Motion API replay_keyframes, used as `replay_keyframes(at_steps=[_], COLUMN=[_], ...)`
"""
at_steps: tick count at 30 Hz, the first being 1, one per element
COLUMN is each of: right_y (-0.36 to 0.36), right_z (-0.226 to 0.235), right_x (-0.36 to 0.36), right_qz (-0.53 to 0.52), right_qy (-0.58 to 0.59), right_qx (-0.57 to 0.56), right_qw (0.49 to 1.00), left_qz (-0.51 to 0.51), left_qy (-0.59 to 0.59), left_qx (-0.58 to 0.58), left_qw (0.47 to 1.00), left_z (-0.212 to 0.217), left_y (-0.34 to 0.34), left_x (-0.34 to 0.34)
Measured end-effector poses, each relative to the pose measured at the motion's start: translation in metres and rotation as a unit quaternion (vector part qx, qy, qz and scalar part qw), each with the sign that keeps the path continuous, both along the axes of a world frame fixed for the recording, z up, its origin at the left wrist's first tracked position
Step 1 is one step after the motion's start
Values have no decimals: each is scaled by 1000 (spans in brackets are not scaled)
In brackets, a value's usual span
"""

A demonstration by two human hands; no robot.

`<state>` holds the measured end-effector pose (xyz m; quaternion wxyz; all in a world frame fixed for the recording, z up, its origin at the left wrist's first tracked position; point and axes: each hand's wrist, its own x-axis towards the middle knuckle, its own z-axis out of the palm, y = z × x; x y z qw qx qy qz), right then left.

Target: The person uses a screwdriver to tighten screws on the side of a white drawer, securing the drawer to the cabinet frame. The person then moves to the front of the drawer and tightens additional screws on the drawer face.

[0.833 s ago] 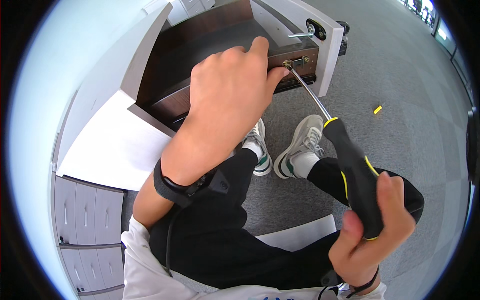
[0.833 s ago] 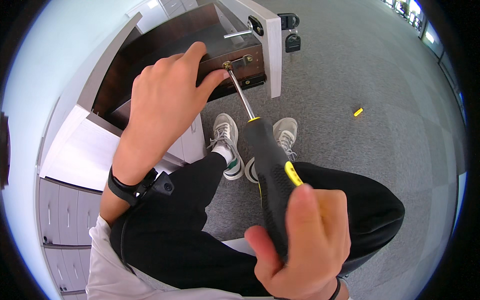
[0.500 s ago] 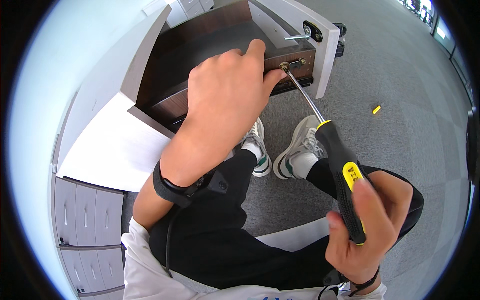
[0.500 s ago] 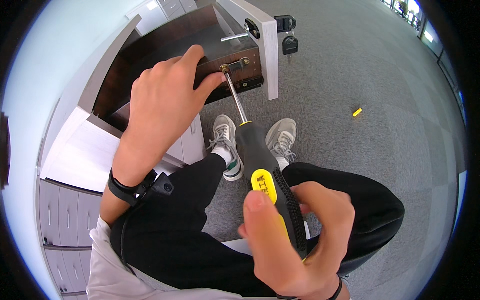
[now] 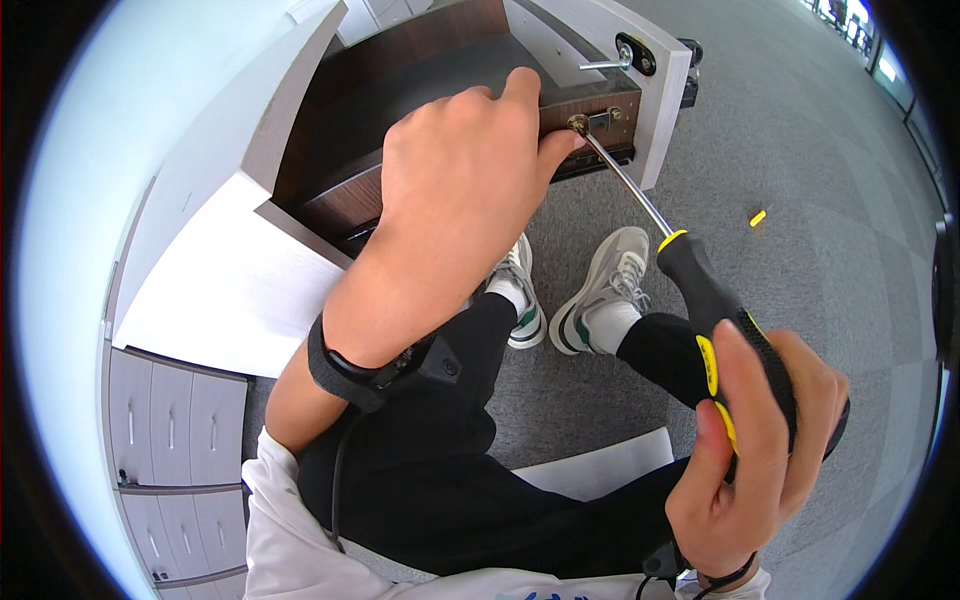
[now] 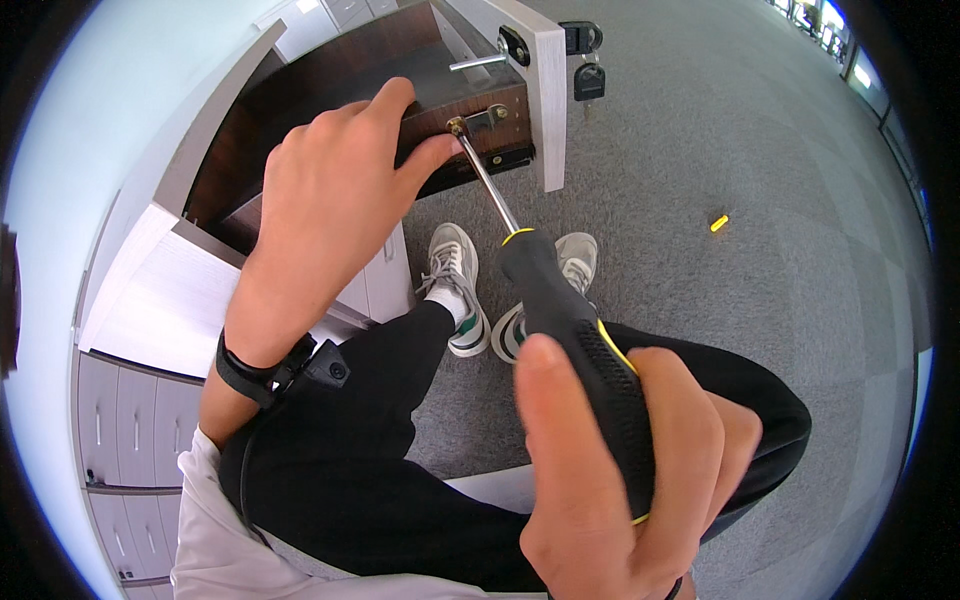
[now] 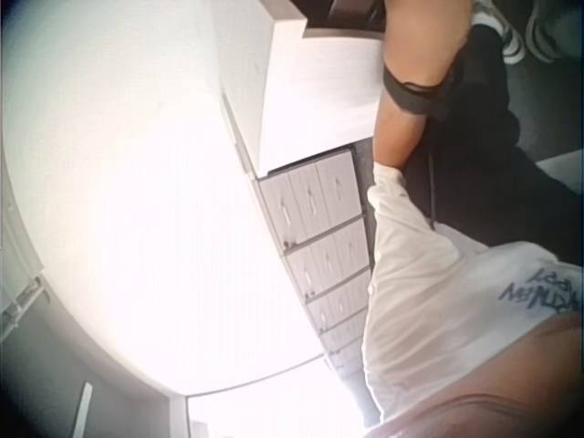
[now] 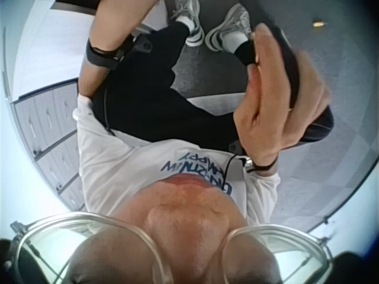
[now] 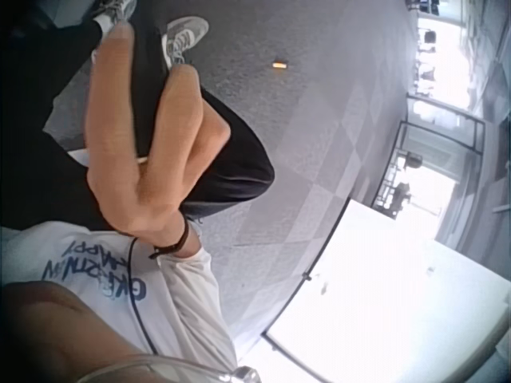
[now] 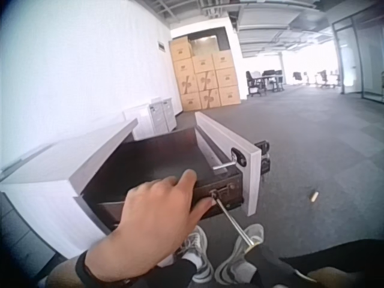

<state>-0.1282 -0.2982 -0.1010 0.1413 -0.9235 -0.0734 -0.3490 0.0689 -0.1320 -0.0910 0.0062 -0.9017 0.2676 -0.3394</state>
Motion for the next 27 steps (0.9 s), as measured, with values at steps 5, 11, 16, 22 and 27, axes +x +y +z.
replay_keyframes(at_steps=[5, 11, 16, 22, 27], right_y=[-2, 3, 1, -3, -10], right_z=[6, -5, 5, 14, -5], right_x=[9, 8, 2, 0, 5], right_qz=[40, 0, -67, 30, -32], right_qy=[-35, 16, 53, -5, -19], right_qx=[14, 299, 196, -27, 51], right_qw=[998, 954, 977, 999, 998], left_qz=[3, -7, -5, -4, 0], left_qy=[3, -15, -2, -5, -1], left_qx=[-5, -8, -10, -4, 1], left_qw=[1000, 1000, 1000, 1000, 1000], left_z=[1, 0, 0, 1, 2], left_y=[1, 0, 0, 0, 1], left_x=[0, 1, 2, 1, 0])
